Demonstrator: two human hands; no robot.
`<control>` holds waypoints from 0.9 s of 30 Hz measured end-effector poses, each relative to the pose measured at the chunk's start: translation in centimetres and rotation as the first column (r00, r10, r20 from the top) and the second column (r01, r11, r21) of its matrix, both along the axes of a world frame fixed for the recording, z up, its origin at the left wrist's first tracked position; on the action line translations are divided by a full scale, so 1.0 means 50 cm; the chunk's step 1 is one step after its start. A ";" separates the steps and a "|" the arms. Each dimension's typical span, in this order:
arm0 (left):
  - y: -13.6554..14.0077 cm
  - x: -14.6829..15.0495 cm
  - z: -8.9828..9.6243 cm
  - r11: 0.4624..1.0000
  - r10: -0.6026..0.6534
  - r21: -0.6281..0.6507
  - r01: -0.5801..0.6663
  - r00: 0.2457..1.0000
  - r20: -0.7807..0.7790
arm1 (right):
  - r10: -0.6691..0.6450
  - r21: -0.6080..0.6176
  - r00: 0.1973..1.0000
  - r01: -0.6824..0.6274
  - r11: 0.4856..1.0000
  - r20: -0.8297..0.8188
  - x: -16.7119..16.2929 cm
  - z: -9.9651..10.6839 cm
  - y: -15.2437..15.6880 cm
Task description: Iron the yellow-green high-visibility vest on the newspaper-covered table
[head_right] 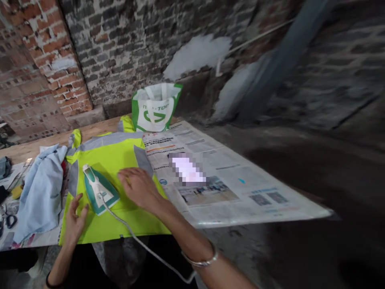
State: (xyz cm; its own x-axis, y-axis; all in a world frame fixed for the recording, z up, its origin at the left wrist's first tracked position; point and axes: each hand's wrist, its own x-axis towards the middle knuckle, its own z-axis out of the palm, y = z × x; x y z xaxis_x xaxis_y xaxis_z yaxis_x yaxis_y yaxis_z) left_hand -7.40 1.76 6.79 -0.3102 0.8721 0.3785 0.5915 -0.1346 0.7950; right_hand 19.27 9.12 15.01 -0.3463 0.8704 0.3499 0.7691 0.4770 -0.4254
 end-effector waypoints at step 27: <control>-0.021 -0.051 -0.063 0.986 -0.030 -0.132 -0.098 0.682 -0.731 | 0.297 -0.274 0.806 -0.175 0.946 0.512 -0.104 0.090 0.182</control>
State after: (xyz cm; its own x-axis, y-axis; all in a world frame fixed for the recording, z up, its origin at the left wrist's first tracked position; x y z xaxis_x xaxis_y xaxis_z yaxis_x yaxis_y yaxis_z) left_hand -9.97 0.69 3.63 -0.0226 0.9307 0.3651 0.9929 -0.0219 0.1173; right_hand 14.05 18.20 19.51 -0.6291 0.7663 -0.1305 0.7771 0.6238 -0.0835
